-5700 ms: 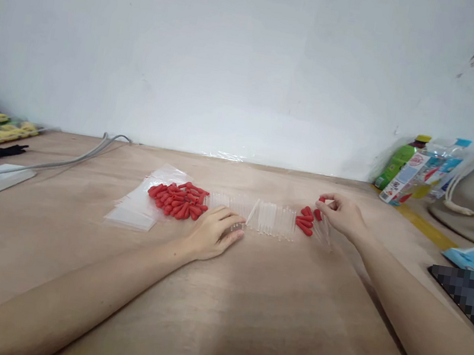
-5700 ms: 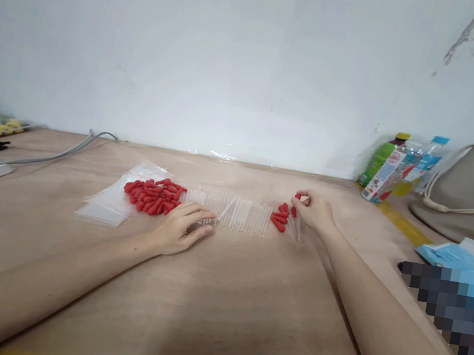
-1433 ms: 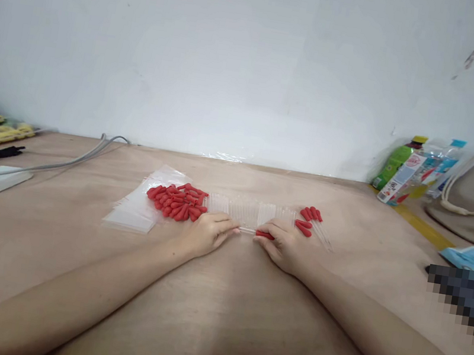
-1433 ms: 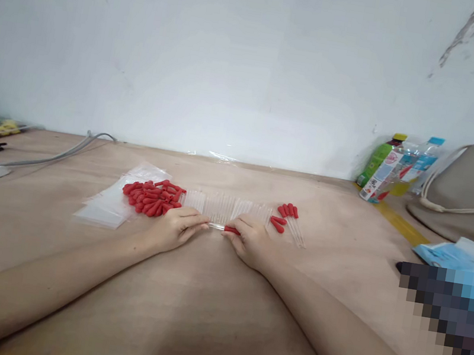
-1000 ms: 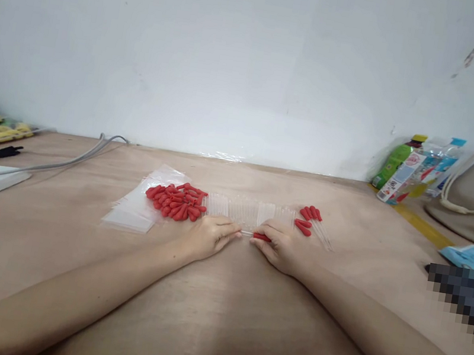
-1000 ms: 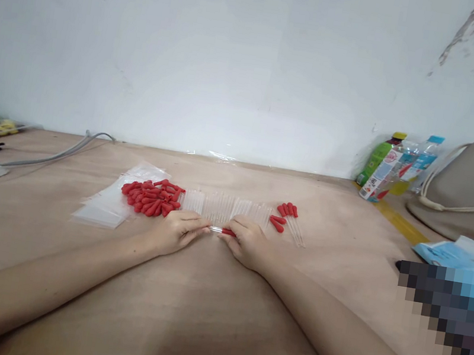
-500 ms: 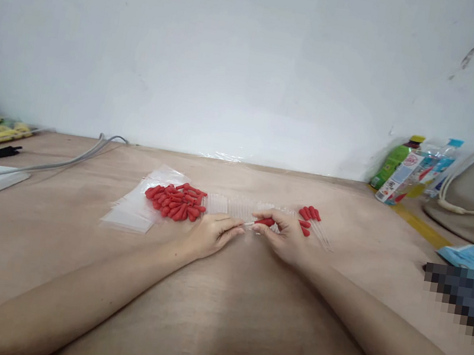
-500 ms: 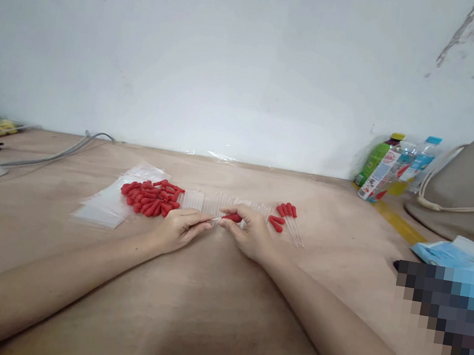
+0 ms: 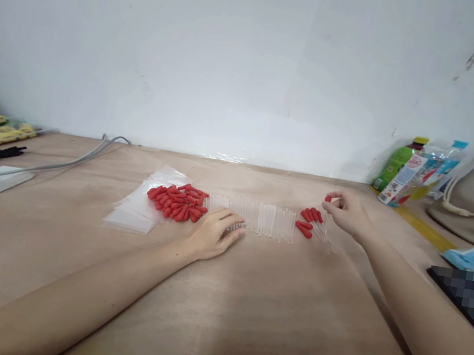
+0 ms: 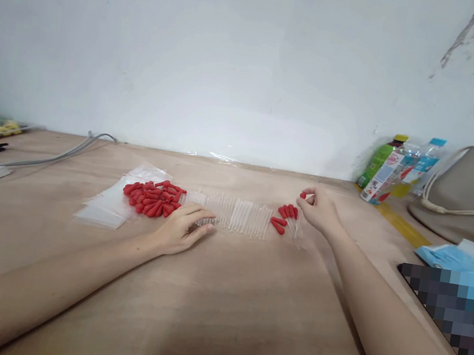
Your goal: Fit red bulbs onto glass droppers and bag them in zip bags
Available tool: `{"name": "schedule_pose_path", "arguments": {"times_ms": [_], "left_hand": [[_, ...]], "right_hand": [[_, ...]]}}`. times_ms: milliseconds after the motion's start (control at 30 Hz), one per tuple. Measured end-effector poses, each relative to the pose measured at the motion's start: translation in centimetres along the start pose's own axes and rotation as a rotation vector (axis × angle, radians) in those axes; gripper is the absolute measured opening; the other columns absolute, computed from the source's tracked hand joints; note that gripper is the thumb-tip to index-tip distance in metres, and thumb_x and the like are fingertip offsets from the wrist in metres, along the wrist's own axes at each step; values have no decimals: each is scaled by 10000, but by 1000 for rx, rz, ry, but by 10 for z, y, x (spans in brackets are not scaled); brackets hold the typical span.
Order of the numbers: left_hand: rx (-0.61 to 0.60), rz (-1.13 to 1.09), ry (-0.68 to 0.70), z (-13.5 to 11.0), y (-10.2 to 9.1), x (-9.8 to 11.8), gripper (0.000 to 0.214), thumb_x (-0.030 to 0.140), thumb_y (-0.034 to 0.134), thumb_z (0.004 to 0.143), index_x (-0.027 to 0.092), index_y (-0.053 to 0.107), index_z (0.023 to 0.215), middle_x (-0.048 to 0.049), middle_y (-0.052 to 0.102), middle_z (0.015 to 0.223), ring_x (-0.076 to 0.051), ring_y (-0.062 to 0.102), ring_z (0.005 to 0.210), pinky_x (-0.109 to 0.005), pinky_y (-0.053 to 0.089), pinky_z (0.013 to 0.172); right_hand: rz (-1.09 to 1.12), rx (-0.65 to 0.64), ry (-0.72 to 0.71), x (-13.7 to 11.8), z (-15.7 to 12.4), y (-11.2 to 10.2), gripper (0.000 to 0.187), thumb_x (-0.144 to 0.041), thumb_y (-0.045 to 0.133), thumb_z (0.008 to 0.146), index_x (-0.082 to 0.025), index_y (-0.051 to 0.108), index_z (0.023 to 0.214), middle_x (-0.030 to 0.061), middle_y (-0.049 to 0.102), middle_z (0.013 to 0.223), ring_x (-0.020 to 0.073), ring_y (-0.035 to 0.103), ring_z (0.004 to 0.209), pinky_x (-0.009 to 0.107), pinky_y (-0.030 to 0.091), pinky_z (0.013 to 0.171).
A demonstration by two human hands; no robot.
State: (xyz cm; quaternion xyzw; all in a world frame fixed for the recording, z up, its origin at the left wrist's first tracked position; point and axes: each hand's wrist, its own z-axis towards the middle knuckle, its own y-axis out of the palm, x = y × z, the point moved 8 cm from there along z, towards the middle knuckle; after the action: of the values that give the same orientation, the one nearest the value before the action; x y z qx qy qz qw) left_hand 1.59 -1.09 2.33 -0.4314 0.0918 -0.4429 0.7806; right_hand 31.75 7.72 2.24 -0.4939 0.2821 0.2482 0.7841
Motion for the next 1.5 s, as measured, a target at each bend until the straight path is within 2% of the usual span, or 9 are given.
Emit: {"name": "schedule_pose_path", "arguments": {"times_ms": [167, 367, 533, 733, 967, 1100, 1267, 1367, 1500], "left_hand": [[7, 9, 18, 0, -1, 1, 200, 282, 483, 841, 166, 599, 955, -74, 627, 892, -187, 563, 849, -340, 457, 768], [-12, 18, 12, 0, 0, 1, 191, 276, 482, 841, 163, 597, 942, -69, 623, 888, -188, 552, 850, -343, 446, 776], [11, 31, 10, 0, -1, 0, 195, 285, 488, 835, 167, 600, 943, -70, 615, 874, -189, 548, 846, -347, 440, 774], [50, 90, -21, 1, -5, -1, 129, 241, 510, 800, 172, 606, 851, -56, 603, 836, -190, 526, 819, -353, 426, 762], [30, 166, -71, 2, -6, -2, 82, 208, 519, 775, 169, 590, 789, -44, 578, 825, -188, 490, 797, -347, 412, 752], [28, 200, -102, 8, -5, -4, 79, 220, 524, 776, 174, 589, 781, -42, 569, 843, -194, 484, 819, -356, 405, 762], [47, 245, -224, 35, 8, -9, 97, 254, 543, 762, 171, 591, 773, -62, 552, 867, -227, 474, 892, -376, 399, 782], [-9, 257, -324, 52, 26, -11, 161, 309, 559, 741, 154, 599, 764, -87, 537, 908, -250, 452, 945, -392, 381, 825], [-129, 320, -422, 64, 46, -10, 271, 380, 525, 739, 130, 617, 788, -122, 516, 982, -275, 419, 1000, -402, 347, 856]], "right_hand": [[-176, -97, -90, -2, -8, 19, 247, -318, 519, 717, -170, 558, 910, -22, 534, 559, 133, 513, 540, 249, 364, 528], [-229, -102, -136, -13, -13, 21, 363, -399, 511, 730, -165, 562, 1002, -11, 549, 580, 144, 525, 566, 251, 368, 536], [-279, -122, -161, -26, -15, 16, 260, -426, 540, 701, -182, 602, 767, -10, 536, 560, 123, 482, 523, 235, 328, 488], [-376, -376, -270, -44, -28, 37, 308, -440, 536, 697, -198, 597, 515, 0, 549, 534, 111, 462, 495, 240, 310, 490], [-439, -481, -266, -48, -35, 44, 360, -355, 489, 736, -195, 549, 419, -2, 514, 481, 113, 461, 471, 257, 309, 518], [-424, -293, -240, -56, -29, 34, 265, -345, 529, 714, -190, 549, 501, 22, 559, 572, 140, 488, 536, 262, 326, 531], [-283, 122, -464, -91, -57, 40, 220, -357, 487, 791, -165, 557, 710, 74, 607, 736, 194, 515, 724, 302, 349, 658], [-288, 177, -581, -101, -80, 58, 191, -325, 466, 820, -171, 555, 751, 63, 632, 770, 207, 514, 772, 349, 305, 744], [-300, 177, -544, -95, -86, 62, 185, -329, 466, 822, -180, 562, 768, 46, 642, 780, 202, 510, 788, 358, 267, 780]]}}
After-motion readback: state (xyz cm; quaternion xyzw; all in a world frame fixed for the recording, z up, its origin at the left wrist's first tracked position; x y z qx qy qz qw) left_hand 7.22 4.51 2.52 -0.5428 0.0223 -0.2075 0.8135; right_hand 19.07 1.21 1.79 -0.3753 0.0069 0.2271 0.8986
